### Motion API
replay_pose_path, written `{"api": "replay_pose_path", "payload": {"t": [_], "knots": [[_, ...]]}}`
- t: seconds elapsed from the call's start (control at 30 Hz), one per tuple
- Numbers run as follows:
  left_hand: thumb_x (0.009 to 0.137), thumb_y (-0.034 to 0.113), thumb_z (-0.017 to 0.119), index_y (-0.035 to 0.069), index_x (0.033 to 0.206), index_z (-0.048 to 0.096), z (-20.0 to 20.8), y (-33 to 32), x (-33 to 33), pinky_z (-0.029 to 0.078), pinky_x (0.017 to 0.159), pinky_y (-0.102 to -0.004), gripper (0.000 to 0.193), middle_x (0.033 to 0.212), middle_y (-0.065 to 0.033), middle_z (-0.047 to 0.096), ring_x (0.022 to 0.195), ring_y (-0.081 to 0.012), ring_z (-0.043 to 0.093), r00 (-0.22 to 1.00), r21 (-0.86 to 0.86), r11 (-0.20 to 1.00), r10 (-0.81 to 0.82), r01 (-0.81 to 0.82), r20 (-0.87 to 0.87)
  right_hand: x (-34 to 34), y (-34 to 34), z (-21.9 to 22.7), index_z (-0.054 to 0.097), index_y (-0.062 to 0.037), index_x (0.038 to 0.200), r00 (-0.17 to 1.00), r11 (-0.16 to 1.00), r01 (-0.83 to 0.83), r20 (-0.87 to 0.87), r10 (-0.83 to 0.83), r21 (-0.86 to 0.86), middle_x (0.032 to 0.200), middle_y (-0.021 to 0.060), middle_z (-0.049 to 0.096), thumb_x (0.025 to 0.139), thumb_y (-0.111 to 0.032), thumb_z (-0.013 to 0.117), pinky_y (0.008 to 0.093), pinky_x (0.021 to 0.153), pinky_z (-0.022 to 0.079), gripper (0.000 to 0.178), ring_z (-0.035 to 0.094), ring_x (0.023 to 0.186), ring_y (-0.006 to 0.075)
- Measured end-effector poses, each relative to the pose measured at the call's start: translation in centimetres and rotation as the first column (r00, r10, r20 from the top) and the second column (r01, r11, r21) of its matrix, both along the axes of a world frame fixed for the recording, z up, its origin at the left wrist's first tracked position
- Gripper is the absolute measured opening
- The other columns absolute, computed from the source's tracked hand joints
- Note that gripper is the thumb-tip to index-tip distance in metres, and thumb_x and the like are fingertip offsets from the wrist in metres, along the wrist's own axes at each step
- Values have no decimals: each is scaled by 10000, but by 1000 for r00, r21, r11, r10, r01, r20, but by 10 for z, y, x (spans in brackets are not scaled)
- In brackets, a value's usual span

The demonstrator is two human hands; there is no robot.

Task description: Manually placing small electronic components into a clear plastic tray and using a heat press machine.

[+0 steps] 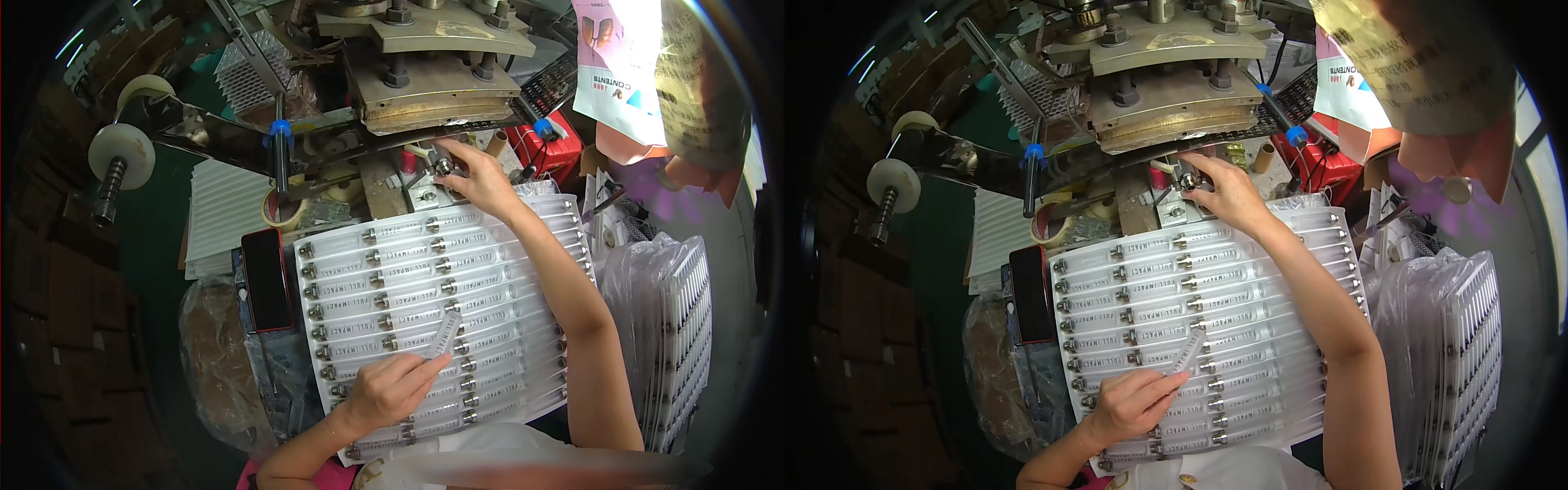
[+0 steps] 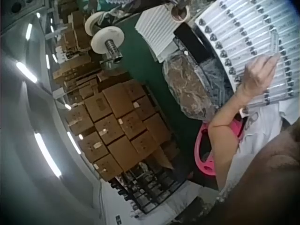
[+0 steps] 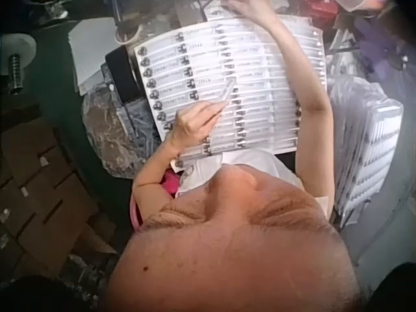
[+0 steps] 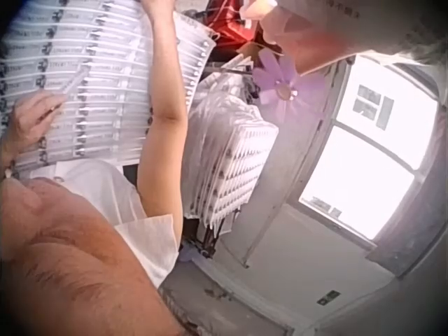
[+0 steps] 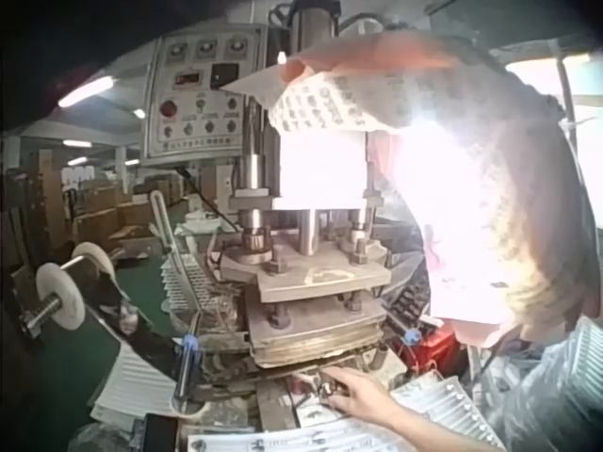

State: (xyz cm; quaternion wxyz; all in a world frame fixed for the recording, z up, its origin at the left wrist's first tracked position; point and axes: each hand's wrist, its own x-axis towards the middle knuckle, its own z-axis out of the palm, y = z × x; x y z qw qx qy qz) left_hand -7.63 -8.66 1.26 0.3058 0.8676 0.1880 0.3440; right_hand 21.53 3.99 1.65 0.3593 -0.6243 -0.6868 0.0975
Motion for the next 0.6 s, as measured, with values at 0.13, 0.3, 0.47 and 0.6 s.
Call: {"api": "replay_pose_path", "payload": {"t": [0.13,0.3,0.47,0.6], "knots": [[734,2,707,82,1107,687,-1,0,0,479,486,-286,382,701,-23,552,568,-158,564,1000,-6,1000,-8,8,7,1,0,0,546,-72,1277,1000,1000,3,15,-2,-5,1234,155,603,755,-150,758,352,894,481,569,606,1083,296],[732,-6,704,85,1106,689,2,0,-1,480,489,-283,385,714,-33,562,578,-166,574,1000,-32,999,0,0,15,-2,-1,4,508,-85,1318,1000,999,19,18,-18,-42,1233,156,603,757,-161,758,364,902,480,620,604,1089,303],[738,3,723,83,1103,693,16,3,-9,495,522,-271,374,792,-57,636,611,-170,610,999,-264,964,-1,14,51,13,-24,17,423,-144,1393,995,972,97,-1,-100,-213,1176,162,615,754,-195,759,378,897,483,724,604,1066,299],[754,24,732,69,1121,682,32,0,-16,489,520,-262,373,812,-71,663,584,-152,608,995,-273,961,-29,53,92,55,-64,34,482,-115,1351,992,974,99,95,-81,-202,1190,136,613,793,-105,703,342,877,497,600,624,1011,252]]}}
